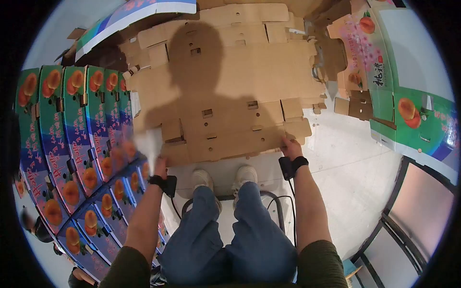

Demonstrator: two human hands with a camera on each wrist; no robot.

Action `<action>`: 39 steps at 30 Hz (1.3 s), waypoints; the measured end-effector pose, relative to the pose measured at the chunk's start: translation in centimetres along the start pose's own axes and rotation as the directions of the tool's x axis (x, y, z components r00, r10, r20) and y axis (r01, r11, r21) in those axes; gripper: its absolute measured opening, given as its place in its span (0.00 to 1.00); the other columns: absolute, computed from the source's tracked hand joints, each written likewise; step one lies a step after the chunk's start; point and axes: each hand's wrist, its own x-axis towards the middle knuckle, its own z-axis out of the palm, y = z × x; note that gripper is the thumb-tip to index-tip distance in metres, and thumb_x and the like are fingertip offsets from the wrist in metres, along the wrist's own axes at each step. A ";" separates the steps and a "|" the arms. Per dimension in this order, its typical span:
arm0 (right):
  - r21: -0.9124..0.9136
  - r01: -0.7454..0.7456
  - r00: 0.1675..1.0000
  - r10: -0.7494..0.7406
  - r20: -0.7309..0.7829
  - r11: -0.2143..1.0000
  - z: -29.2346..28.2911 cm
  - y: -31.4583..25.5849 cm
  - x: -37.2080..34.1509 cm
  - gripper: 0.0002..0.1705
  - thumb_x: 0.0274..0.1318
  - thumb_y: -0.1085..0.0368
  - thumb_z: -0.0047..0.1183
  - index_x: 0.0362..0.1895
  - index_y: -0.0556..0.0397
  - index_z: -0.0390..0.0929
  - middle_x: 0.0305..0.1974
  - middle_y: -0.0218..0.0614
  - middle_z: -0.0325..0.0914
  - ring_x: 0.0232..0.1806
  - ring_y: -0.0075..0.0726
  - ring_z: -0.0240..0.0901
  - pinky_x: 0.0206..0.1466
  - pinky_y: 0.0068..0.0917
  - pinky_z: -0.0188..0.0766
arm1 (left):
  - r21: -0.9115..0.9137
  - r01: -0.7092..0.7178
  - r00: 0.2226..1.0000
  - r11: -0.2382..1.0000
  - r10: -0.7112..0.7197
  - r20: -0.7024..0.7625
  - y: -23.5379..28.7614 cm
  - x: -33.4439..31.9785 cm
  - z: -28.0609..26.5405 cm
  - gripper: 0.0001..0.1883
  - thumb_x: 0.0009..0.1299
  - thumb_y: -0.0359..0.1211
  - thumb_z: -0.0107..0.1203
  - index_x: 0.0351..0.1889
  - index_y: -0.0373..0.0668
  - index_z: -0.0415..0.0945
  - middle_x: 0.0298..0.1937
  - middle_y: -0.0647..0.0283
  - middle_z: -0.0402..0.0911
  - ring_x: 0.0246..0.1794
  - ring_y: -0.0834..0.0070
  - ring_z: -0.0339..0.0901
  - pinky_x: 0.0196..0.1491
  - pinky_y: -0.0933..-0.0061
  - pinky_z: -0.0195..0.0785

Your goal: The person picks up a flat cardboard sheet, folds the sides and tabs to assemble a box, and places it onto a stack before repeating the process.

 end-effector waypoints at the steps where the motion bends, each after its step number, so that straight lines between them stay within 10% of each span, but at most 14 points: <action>1: -0.158 0.125 0.992 -0.119 0.045 0.979 -0.6 1.1 1.2 0.19 0.67 0.57 0.60 0.58 0.47 0.76 0.48 0.33 0.82 0.49 0.38 0.80 0.52 0.46 0.79 | -0.029 0.039 0.999 0.999 -0.040 -0.020 1.0 -0.1 0.0 0.21 0.69 0.38 0.60 0.56 0.41 0.69 0.52 0.58 0.78 0.51 0.66 0.76 0.53 0.62 0.71; 2: -0.213 0.177 0.984 -0.167 0.064 0.961 -1.0 2.2 2.0 0.19 0.67 0.57 0.61 0.58 0.47 0.76 0.48 0.34 0.82 0.47 0.39 0.81 0.50 0.47 0.80 | -0.085 0.208 0.977 0.974 -0.211 -0.029 5.0 -0.9 0.1 0.20 0.70 0.38 0.59 0.55 0.41 0.69 0.50 0.59 0.77 0.49 0.67 0.76 0.49 0.62 0.72; 3: 0.101 -0.018 1.000 0.020 -0.014 0.995 0.8 1.0 0.1 0.21 0.64 0.57 0.63 0.58 0.46 0.77 0.45 0.35 0.84 0.43 0.41 0.83 0.46 0.47 0.82 | -0.140 0.369 0.926 0.919 -0.377 -0.027 7.4 -1.4 0.1 0.20 0.70 0.39 0.59 0.54 0.42 0.69 0.49 0.59 0.77 0.48 0.68 0.76 0.46 0.62 0.73; 15: -0.121 -0.094 0.986 0.076 -0.149 0.988 1.8 3.4 -2.0 0.25 0.69 0.53 0.59 0.53 0.64 0.76 0.38 0.44 0.85 0.32 0.36 0.84 0.30 0.31 0.83 | -0.044 0.318 0.948 0.947 -0.317 0.031 2.9 -0.1 -1.1 0.17 0.76 0.42 0.56 0.51 0.37 0.72 0.41 0.56 0.79 0.37 0.69 0.78 0.36 0.66 0.75; 18: -0.352 -0.085 0.995 0.061 -0.078 0.932 -0.4 5.4 0.3 0.26 0.62 0.55 0.62 0.56 0.61 0.76 0.40 0.48 0.84 0.36 0.44 0.83 0.37 0.36 0.82 | 0.416 0.158 0.982 0.895 -0.097 -0.165 -5.7 3.6 -0.2 0.16 0.76 0.36 0.52 0.54 0.35 0.74 0.43 0.49 0.82 0.38 0.62 0.83 0.40 0.60 0.77; 20: -0.931 0.264 0.955 0.067 0.288 0.251 -5.7 8.5 5.9 0.28 0.58 0.56 0.64 0.57 0.58 0.75 0.42 0.51 0.84 0.39 0.50 0.83 0.42 0.40 0.81 | 0.619 0.152 0.985 0.770 -0.173 -0.026 4.4 0.0 -0.2 0.18 0.76 0.37 0.51 0.56 0.34 0.74 0.46 0.46 0.82 0.44 0.57 0.81 0.45 0.57 0.76; 24: -0.803 0.487 0.858 0.014 0.514 -0.344 -0.4 -5.0 -3.8 0.33 0.57 0.52 0.65 0.63 0.53 0.74 0.48 0.53 0.83 0.50 0.52 0.82 0.50 0.42 0.79 | 0.725 -0.098 0.960 0.682 -0.127 0.249 19.3 -6.9 -2.3 0.21 0.77 0.40 0.49 0.59 0.33 0.72 0.53 0.39 0.80 0.54 0.47 0.79 0.55 0.51 0.73; 25: -0.895 0.314 0.948 -0.158 0.277 0.316 1.4 -6.7 -6.2 0.32 0.60 0.51 0.62 0.64 0.52 0.73 0.48 0.51 0.83 0.51 0.49 0.81 0.51 0.41 0.78 | 0.703 -0.169 0.957 0.691 -0.055 0.284 22.0 -8.8 -3.2 0.22 0.77 0.41 0.49 0.60 0.33 0.72 0.55 0.38 0.80 0.56 0.45 0.79 0.58 0.50 0.72; 26: -0.520 0.091 0.995 -0.105 0.003 0.849 2.8 -8.3 -8.5 0.31 0.63 0.50 0.60 0.65 0.52 0.72 0.48 0.50 0.83 0.52 0.46 0.81 0.53 0.39 0.78 | 0.678 -0.239 0.950 0.695 0.023 0.311 24.6 -10.7 -4.1 0.23 0.77 0.42 0.48 0.61 0.33 0.72 0.57 0.36 0.80 0.59 0.43 0.78 0.60 0.48 0.71; 30: -0.708 0.625 0.761 -0.456 0.461 0.328 3.3 -16.4 -17.5 0.25 0.72 0.54 0.53 0.66 0.52 0.71 0.53 0.44 0.81 0.55 0.39 0.78 0.58 0.33 0.74 | 0.656 -0.491 0.871 0.574 0.328 0.365 30.3 -19.7 -8.1 0.21 0.79 0.43 0.48 0.61 0.38 0.73 0.56 0.44 0.81 0.56 0.45 0.80 0.59 0.48 0.72; 34: -0.600 0.740 0.663 -0.477 0.576 0.304 4.1 -20.7 -29.9 0.21 0.75 0.62 0.50 0.66 0.54 0.70 0.57 0.44 0.79 0.60 0.40 0.77 0.62 0.34 0.74 | 0.593 -0.598 0.795 0.540 0.493 0.353 33.8 -30.2 -13.6 0.22 0.77 0.43 0.52 0.61 0.38 0.74 0.58 0.46 0.81 0.57 0.47 0.79 0.60 0.49 0.72; 38: -0.552 0.817 0.526 -0.602 0.601 0.164 3.2 -21.3 -43.3 0.24 0.74 0.65 0.50 0.70 0.55 0.68 0.61 0.45 0.78 0.62 0.41 0.77 0.63 0.36 0.74 | 0.621 -0.739 0.516 0.260 0.811 0.275 35.4 -35.7 -20.7 0.20 0.74 0.41 0.56 0.58 0.39 0.78 0.53 0.48 0.83 0.54 0.49 0.81 0.58 0.52 0.73; 39: -0.545 0.826 0.503 -0.627 0.595 0.146 2.5 -20.9 -45.5 0.24 0.73 0.66 0.50 0.70 0.55 0.68 0.62 0.46 0.78 0.63 0.41 0.77 0.63 0.36 0.74 | 0.621 -0.708 0.576 0.335 0.782 0.236 37.0 -37.8 -23.1 0.18 0.73 0.41 0.56 0.54 0.39 0.79 0.50 0.47 0.84 0.52 0.49 0.81 0.56 0.51 0.74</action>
